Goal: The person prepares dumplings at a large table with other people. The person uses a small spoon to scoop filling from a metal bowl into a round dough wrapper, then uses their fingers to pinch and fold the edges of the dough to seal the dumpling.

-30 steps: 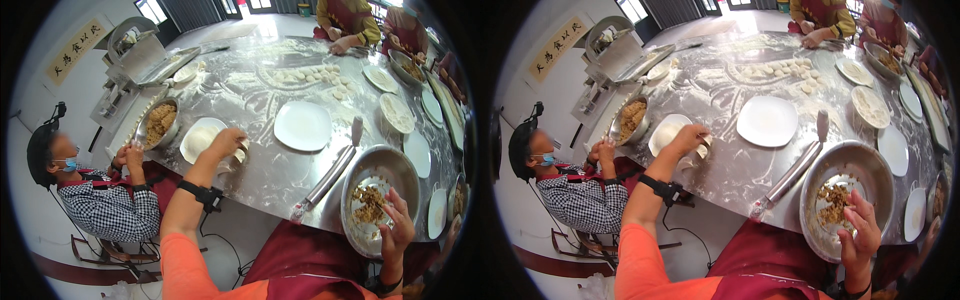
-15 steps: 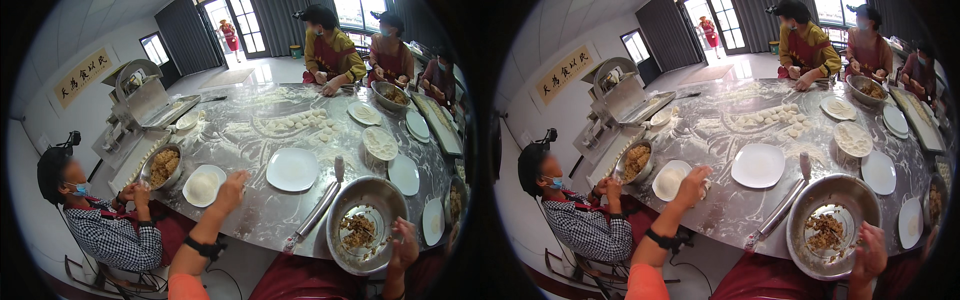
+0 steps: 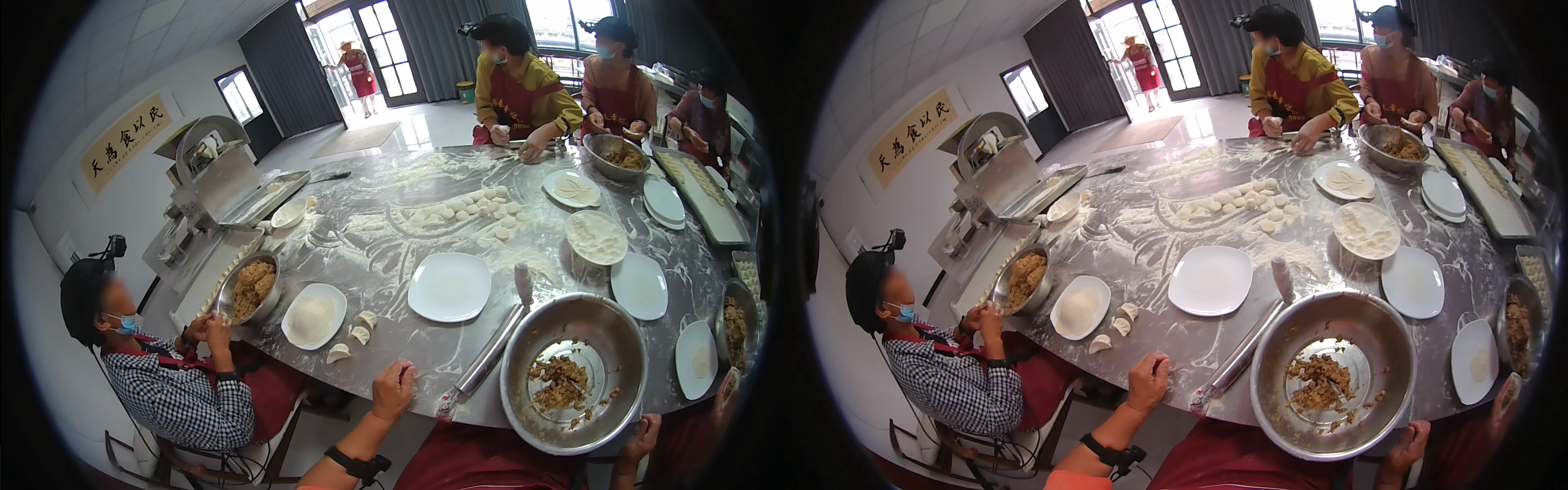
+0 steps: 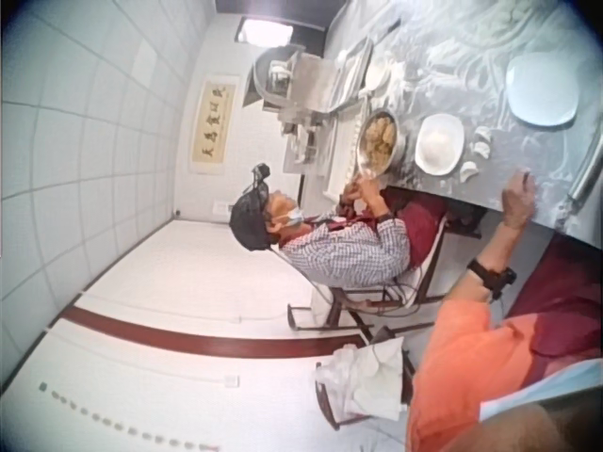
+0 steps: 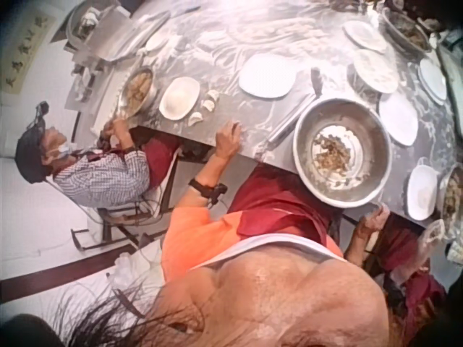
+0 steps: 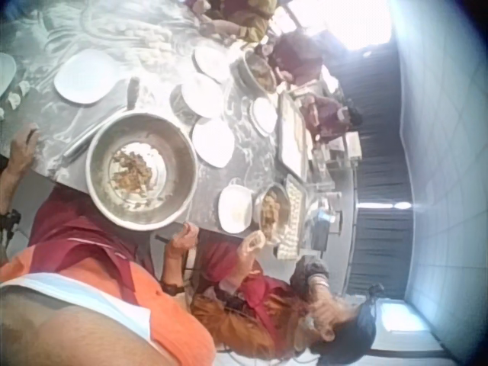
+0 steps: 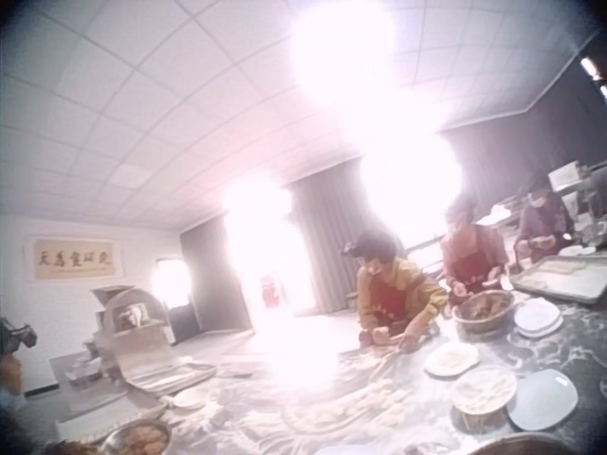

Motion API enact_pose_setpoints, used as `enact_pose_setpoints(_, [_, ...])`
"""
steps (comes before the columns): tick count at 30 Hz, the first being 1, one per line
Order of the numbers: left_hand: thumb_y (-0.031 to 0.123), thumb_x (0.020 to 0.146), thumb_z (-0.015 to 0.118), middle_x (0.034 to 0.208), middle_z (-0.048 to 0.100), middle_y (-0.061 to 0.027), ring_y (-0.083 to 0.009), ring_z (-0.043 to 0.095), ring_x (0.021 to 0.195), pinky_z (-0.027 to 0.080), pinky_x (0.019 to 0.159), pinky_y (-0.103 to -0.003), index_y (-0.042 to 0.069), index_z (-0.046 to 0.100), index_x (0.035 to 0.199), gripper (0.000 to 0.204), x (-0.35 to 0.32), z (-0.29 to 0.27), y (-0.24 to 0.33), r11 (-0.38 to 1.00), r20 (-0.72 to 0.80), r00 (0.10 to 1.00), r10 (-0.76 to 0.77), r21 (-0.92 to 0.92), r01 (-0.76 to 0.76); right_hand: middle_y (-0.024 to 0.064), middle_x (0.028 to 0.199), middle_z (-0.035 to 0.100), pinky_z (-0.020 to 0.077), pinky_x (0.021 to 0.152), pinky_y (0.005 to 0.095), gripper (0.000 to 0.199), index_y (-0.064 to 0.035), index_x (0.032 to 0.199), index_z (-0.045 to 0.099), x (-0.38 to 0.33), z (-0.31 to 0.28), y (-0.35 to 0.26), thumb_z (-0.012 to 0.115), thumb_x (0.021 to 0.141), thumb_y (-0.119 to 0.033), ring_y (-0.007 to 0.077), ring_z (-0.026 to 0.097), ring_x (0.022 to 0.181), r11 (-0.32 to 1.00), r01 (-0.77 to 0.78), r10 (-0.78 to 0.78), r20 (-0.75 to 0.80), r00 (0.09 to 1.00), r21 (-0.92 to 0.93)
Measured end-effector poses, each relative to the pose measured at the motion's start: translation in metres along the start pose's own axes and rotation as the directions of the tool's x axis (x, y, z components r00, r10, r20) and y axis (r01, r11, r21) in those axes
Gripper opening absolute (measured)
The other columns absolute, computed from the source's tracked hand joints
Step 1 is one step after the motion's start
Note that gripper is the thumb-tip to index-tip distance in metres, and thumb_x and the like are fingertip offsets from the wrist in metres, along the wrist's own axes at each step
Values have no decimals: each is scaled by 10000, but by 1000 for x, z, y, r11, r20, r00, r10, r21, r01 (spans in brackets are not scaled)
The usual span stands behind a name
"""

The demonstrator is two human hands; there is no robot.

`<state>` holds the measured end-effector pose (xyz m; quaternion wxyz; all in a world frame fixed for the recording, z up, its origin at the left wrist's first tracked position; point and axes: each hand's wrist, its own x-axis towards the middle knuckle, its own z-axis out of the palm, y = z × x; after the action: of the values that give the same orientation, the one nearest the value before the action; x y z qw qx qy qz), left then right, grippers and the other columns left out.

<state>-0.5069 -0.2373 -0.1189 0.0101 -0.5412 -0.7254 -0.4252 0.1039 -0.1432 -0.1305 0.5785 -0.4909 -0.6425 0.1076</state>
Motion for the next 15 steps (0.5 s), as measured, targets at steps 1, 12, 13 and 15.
enact_pose_setpoints(1, [133, 1049, 763, 917, 745, -181, -400, 751, 822, 597, 722, -468, 43, 738, 1086, 100, 6, 2, -1, 1000, 9, 1000, -19, -2, 19, 104, 997, 555, 473, 821, 362, 195, -2, 1098, 613, 8, 1, -6, 543, 1189, -160, 251, 554, 870, 992, -23, 35, 102, 994, -122])
enact_pose_setpoints(12, [194, 996, 806, 877, 739, -137, -393, 749, 794, 595, 686, -474, 96, 770, 987, 105, 73, 20, -2, 980, 164, 982, 95, 159, -121, 165, 694, 553, 399, 580, 550, 287, -65, 774, 585, 113, 84, 12, 783, 896, -234, 418, 578, 610, 895, 257, -153, 289, 945, -364])
enact_pose_setpoints(13, [197, 994, 808, 882, 740, -133, -392, 749, 796, 596, 686, -476, 100, 770, 989, 104, 80, 19, -4, 978, 171, 981, 94, 168, -123, 160, 701, 569, 403, 580, 547, 262, -73, 789, 608, 117, 87, 25, 780, 884, -247, 412, 600, 625, 854, 274, -102, 375, 921, -443])
enact_pose_setpoints(15, [198, 986, 811, 894, 741, -126, -386, 750, 801, 598, 685, -478, 108, 767, 996, 101, 96, 21, -6, 972, 184, 976, 118, 181, -151, 149, 686, 574, 401, 575, 540, 263, -87, 775, 622, 121, 102, 42, 788, 854, -275, 399, 612, 623, 807, 261, -28, 407, 913, -530])
